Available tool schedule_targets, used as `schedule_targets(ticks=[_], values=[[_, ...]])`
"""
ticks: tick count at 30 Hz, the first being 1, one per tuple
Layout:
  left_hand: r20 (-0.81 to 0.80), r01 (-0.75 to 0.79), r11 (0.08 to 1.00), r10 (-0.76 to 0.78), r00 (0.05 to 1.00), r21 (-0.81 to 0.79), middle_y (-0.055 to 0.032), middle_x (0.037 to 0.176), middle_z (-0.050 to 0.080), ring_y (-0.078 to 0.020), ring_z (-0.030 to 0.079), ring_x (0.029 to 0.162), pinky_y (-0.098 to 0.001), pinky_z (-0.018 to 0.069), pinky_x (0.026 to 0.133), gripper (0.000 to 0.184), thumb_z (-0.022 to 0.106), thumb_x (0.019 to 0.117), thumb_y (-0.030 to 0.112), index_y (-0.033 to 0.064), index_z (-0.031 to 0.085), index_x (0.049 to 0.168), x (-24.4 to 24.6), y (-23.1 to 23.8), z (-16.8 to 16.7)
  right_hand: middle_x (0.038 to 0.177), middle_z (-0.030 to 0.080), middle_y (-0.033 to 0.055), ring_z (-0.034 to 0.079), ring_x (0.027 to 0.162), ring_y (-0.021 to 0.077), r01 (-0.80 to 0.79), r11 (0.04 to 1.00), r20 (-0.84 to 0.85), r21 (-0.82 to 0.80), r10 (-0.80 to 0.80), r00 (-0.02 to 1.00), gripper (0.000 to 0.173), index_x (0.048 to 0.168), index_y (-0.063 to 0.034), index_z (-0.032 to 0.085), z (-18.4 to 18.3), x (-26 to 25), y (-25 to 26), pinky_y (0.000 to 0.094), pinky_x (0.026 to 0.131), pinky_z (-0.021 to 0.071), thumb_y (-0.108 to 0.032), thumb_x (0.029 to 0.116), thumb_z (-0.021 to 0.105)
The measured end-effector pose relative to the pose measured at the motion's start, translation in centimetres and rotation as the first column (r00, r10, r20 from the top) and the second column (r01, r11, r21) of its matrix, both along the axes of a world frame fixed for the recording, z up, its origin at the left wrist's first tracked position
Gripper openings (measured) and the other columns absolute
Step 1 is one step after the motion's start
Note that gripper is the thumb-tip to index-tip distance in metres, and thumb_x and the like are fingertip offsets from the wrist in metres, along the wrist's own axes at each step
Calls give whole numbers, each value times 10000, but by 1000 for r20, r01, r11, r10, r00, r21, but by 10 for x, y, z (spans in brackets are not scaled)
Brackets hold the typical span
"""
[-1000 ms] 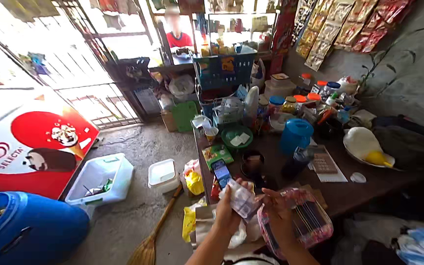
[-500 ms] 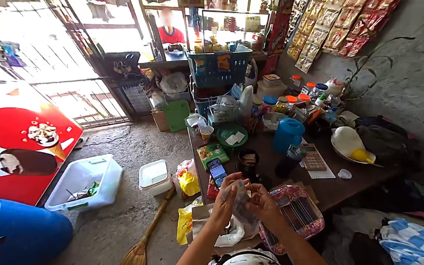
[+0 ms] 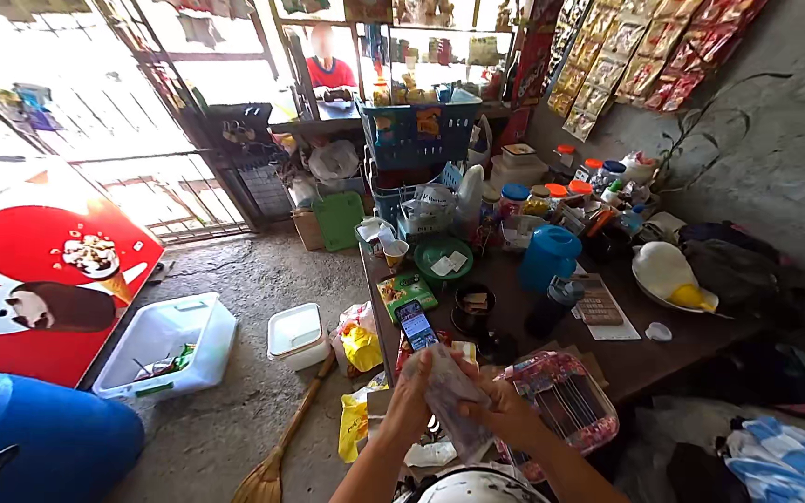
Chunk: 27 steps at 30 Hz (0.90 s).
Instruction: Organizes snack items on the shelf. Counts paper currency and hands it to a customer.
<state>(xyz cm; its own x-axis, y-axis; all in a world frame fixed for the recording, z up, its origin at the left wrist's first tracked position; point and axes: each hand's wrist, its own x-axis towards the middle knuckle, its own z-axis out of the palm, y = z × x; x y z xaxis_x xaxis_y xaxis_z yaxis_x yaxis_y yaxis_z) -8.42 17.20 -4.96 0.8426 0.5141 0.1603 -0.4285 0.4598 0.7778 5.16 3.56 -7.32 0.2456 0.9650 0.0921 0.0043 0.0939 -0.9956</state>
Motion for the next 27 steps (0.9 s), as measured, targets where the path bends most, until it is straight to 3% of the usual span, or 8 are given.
schedule_targets(ticks=[7, 9, 13, 16, 19, 22, 25, 27], values=[[30, -119, 920, 140, 990, -374, -107, 969, 761, -244, 753, 930, -437, 604, 925, 418, 677, 962, 357, 80, 650, 1273, 11, -5, 1, 883, 749, -27, 693, 813, -15, 99, 985, 2, -143, -100, 995, 182, 1058, -2, 720, 7, -10, -3, 209, 797, 588, -158, 984, 664], [-75, -270, 897, 261, 963, -351, -114, 947, 767, -240, 765, 889, -414, 631, 867, 294, 470, 1047, 158, 26, 575, 1288, 14, -12, 1, 890, 747, -19, 692, 820, -16, 117, 979, -48, -165, -127, 991, 166, 1061, 11, 714, 6, -16, -2, 208, 808, 585, -122, 981, 657], [-216, -402, 866, 349, 912, -296, 39, 694, 669, -74, 676, 623, -261, 618, 656, 378, 261, 1121, 158, 93, 630, 1075, 18, -10, 1, 904, 730, 73, 691, 781, 40, 34, 991, 27, -132, -30, 999, 277, 1126, 88, 672, -6, -10, -17, 241, 765, 595, -152, 1050, 556], [-147, -434, 872, 410, 900, -224, 69, 672, 655, -49, 653, 601, -224, 596, 629, 424, 224, 1120, 185, 127, 636, 1041, 12, 9, -4, 919, 759, 130, 733, 812, 177, 131, 983, 379, -129, -73, 923, 364, 1164, 51, 712, -28, 15, -39, 378, 808, 600, -221, 1080, 485], [-185, -512, 841, 482, 856, -174, 62, 667, 645, -63, 657, 598, -241, 609, 637, 413, 201, 1115, 175, 113, 607, 1068, 4, 23, -4, 1162, 736, 154, 712, 1074, 283, 457, 852, 696, -257, -164, 699, 334, 1240, -31, 717, -61, 50, -60, 481, 988, 548, -248, 1034, 569], [-246, -541, 827, 498, 831, -154, 54, 669, 634, -66, 649, 584, -238, 607, 621, 355, 243, 1104, 138, 86, 593, 1082, 9, 20, -3, 1405, 582, 185, 574, 1291, 327, 568, 638, 741, -520, 6, 672, 628, 1470, -81, 539, -86, 73, -67, 476, 1099, 456, -426, 960, 666], [-286, -498, 860, 451, 845, -113, 55, 685, 638, -56, 646, 595, -228, 601, 626, 284, 308, 1073, 105, 75, 589, 1101, 20, 7, -4, 1439, 580, 169, 580, 1312, 313, 599, 538, 719, -593, 19, 695, 591, 1508, -90, 491, -97, 79, -67, 477, 1098, 463, -305, 977, 636], [-304, -472, 876, 427, 852, -93, 42, 688, 646, -60, 649, 599, -226, 596, 626, 251, 354, 1053, 76, 59, 602, 1094, 26, -1, -5, 1299, 678, 175, 661, 1192, 333, 646, 510, 717, -568, -79, 693, 431, 1420, -67, 585, -95, 81, -69, 521, 1022, 509, -193, 1009, 560]])
